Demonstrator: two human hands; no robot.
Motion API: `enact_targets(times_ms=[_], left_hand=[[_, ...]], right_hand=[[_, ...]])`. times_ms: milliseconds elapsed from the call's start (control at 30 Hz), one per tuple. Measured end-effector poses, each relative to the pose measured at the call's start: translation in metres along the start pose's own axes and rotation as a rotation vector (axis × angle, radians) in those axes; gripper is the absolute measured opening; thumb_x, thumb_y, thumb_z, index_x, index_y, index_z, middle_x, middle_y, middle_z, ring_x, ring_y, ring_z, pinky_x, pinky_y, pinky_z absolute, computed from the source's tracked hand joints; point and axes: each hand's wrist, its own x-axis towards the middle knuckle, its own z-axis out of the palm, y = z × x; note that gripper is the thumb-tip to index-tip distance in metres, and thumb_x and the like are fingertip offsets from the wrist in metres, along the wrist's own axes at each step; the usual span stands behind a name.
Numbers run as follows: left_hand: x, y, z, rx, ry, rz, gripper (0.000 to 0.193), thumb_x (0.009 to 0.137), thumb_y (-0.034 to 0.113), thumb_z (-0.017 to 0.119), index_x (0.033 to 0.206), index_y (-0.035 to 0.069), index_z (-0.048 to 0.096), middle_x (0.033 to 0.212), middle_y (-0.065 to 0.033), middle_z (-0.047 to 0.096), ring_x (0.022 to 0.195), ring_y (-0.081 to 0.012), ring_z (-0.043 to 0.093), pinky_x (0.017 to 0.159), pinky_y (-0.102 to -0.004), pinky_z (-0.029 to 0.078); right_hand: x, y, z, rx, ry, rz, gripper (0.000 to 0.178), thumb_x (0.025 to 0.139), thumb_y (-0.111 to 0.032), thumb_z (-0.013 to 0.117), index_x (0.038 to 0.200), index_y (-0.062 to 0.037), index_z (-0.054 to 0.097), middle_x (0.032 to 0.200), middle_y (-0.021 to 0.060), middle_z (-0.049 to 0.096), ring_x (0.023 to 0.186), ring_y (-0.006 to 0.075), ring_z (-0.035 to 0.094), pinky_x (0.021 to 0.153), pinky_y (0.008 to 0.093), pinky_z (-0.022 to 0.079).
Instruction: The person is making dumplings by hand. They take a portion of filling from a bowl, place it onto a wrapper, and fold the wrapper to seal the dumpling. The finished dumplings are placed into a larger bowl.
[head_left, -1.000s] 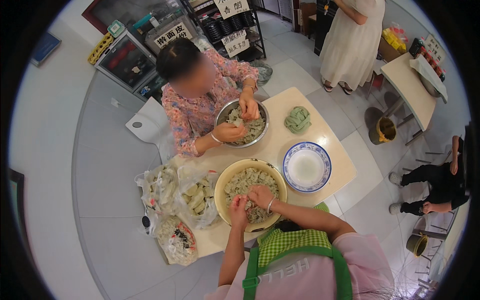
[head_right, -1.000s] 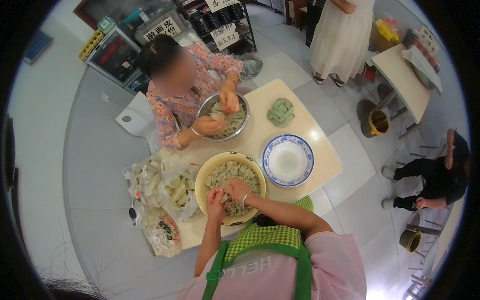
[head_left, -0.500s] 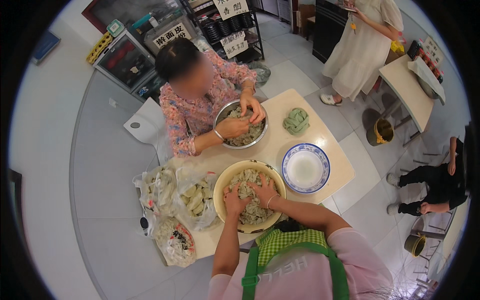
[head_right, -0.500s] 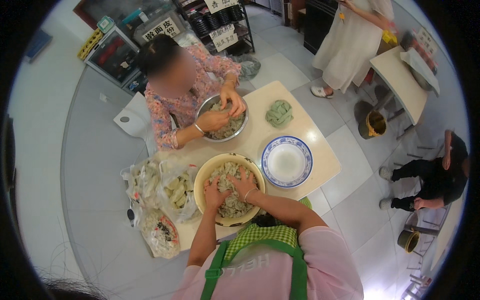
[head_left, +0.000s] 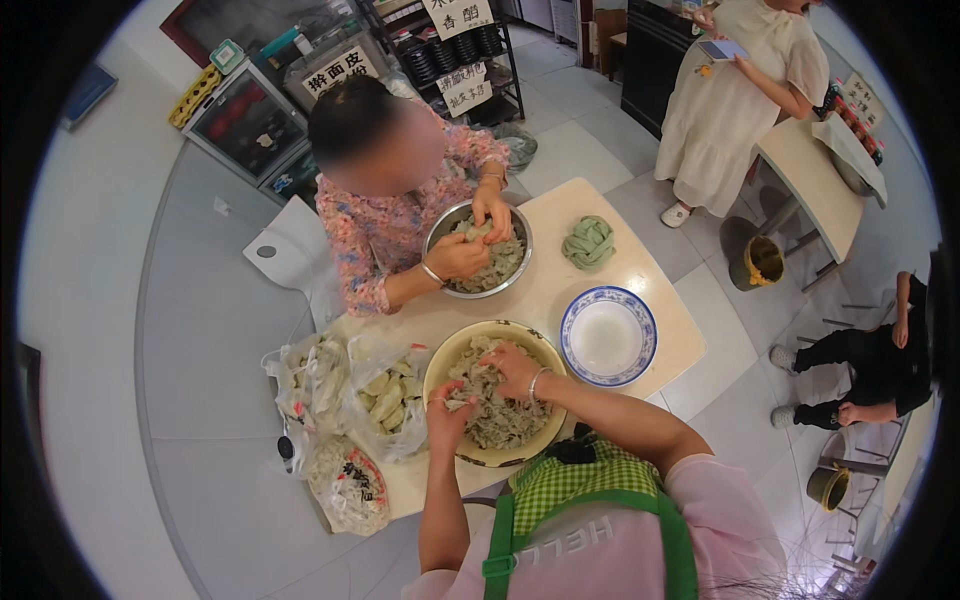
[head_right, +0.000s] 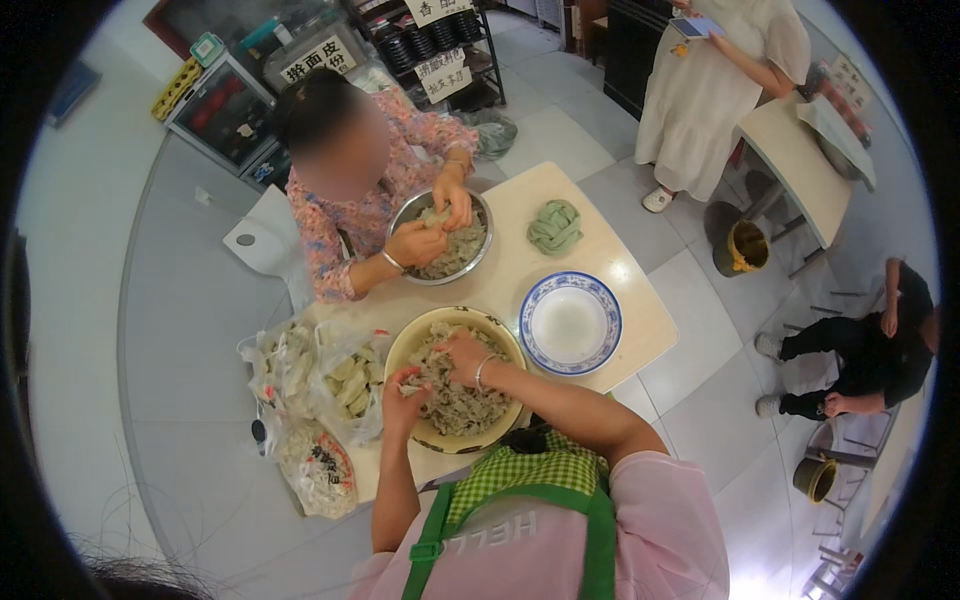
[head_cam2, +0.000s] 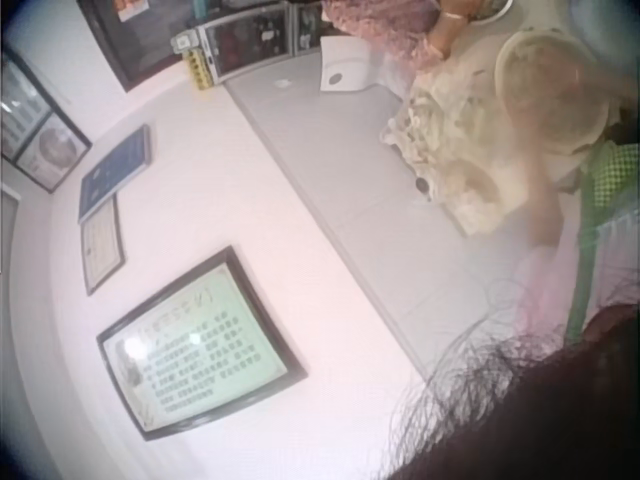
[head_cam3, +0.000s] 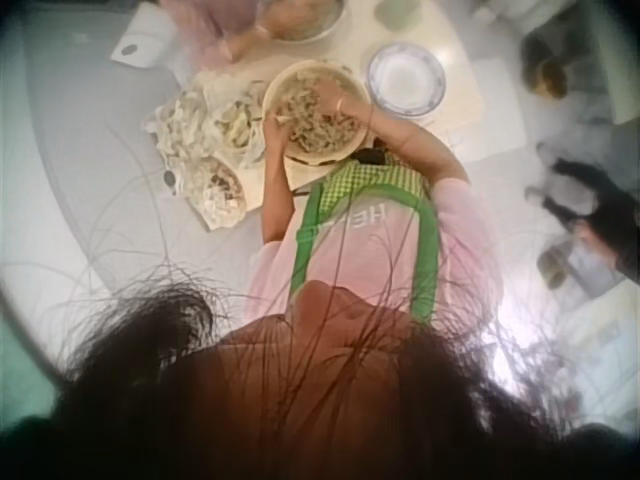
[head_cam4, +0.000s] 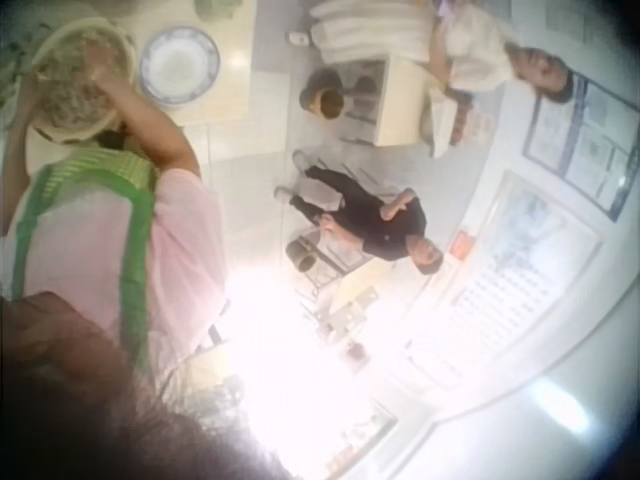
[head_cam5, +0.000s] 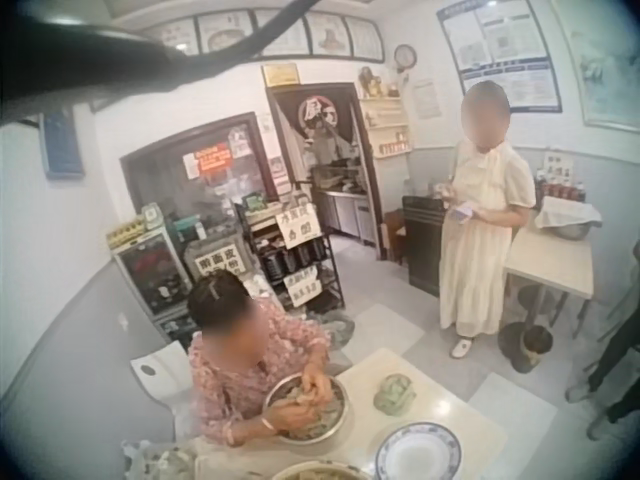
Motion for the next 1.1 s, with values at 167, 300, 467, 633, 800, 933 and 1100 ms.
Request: enact_targets(times_ms=[167,300,467,633,800,933,1100], left_hand=[[-0.026,-0.021,0.013,0.110,-0.004,-0.115,0.046,0.061,0.016,0.072,0.101,0.004,0.053,0.094,-0.0163,0.054,0.090,-0.0290,0.053,0.075,-0.0350,0.042],[-0.040,-0.021,0.033,0.123,-0.130,-0.114,0.046,0.061,0.016,0.072,0.101,0.004,0.053,0.090,-0.0163,0.057,0.089,-0.0293,0.053,0.074,-0.0358,0.042],[-0.052,0.009,0.024,-0.149,-0.085,-0.468,0.025,0.070,0.008,0.064,0.093,0.001,0.057,0.084,-0.0137,0.057,0.070,-0.0176,0.059,0.057,-0.0264,0.045],[-0.048,-0.032,0.028,-0.266,0.090,-0.178,0.018,0.073,0.002,0.059,0.091,0.001,0.058,0.071,-0.0075,0.056,0.059,-0.0117,0.057,0.050,-0.0234,0.044],[-0.045,-0.013,0.024,-0.592,0.137,-0.335,0.016,0.075,0.000,0.058,0.090,-0.001,0.057,0.070,-0.0042,0.055,0.057,-0.0112,0.054,0.050,-0.0229,0.043],[-0.044,-0.007,0.021,-0.694,0.139,-0.408,0.014,0.076,0.000,0.058,0.089,-0.002,0.056,0.072,-0.0045,0.055,0.056,-0.0105,0.052,0.050,-0.0211,0.042],[-0.038,0.004,0.033,-0.855,0.145,-0.428,0.012,0.081,0.008,0.056,0.090,0.000,0.054,0.075,-0.0038,0.055,0.064,-0.0115,0.054,0.055,-0.0243,0.045]], right_hand=[[-0.010,0.008,0.000,-0.157,0.069,0.062,0.049,0.067,-0.009,0.060,0.114,-0.0135,0.047,0.116,0.0185,0.039,0.103,0.0310,0.045,0.087,0.0356,0.038],[-0.018,0.022,0.030,-0.145,-0.008,0.015,0.039,0.069,-0.010,0.061,0.107,-0.0139,0.053,0.103,0.0150,0.051,0.098,0.0296,0.049,0.083,0.0364,0.041],[-0.017,0.020,0.021,-0.157,-0.196,0.101,0.025,0.072,-0.012,0.059,0.097,-0.0121,0.059,0.087,0.0114,0.058,0.090,0.0292,0.053,0.077,0.0371,0.043],[0.019,0.044,0.032,-0.221,0.404,-0.057,0.015,0.076,-0.016,0.054,0.086,-0.0085,0.060,0.090,0.0119,0.058,0.082,0.0295,0.056,0.074,0.0378,0.044],[0.059,0.038,0.042,-0.446,0.236,0.018,0.018,0.076,-0.017,0.054,0.089,-0.0083,0.061,0.090,0.0127,0.059,0.081,0.0290,0.057,0.073,0.0375,0.044],[0.036,0.025,0.037,-0.026,0.170,0.002,0.022,0.073,-0.018,0.058,0.092,-0.0092,0.061,0.083,0.0125,0.060,0.078,0.0277,0.058,0.070,0.0371,0.045],[-0.016,-0.003,0.046,0.228,0.242,-0.250,0.023,0.070,-0.018,0.060,0.092,-0.0101,0.060,0.076,0.0135,0.060,0.070,0.0280,0.058,0.065,0.0367,0.045]])
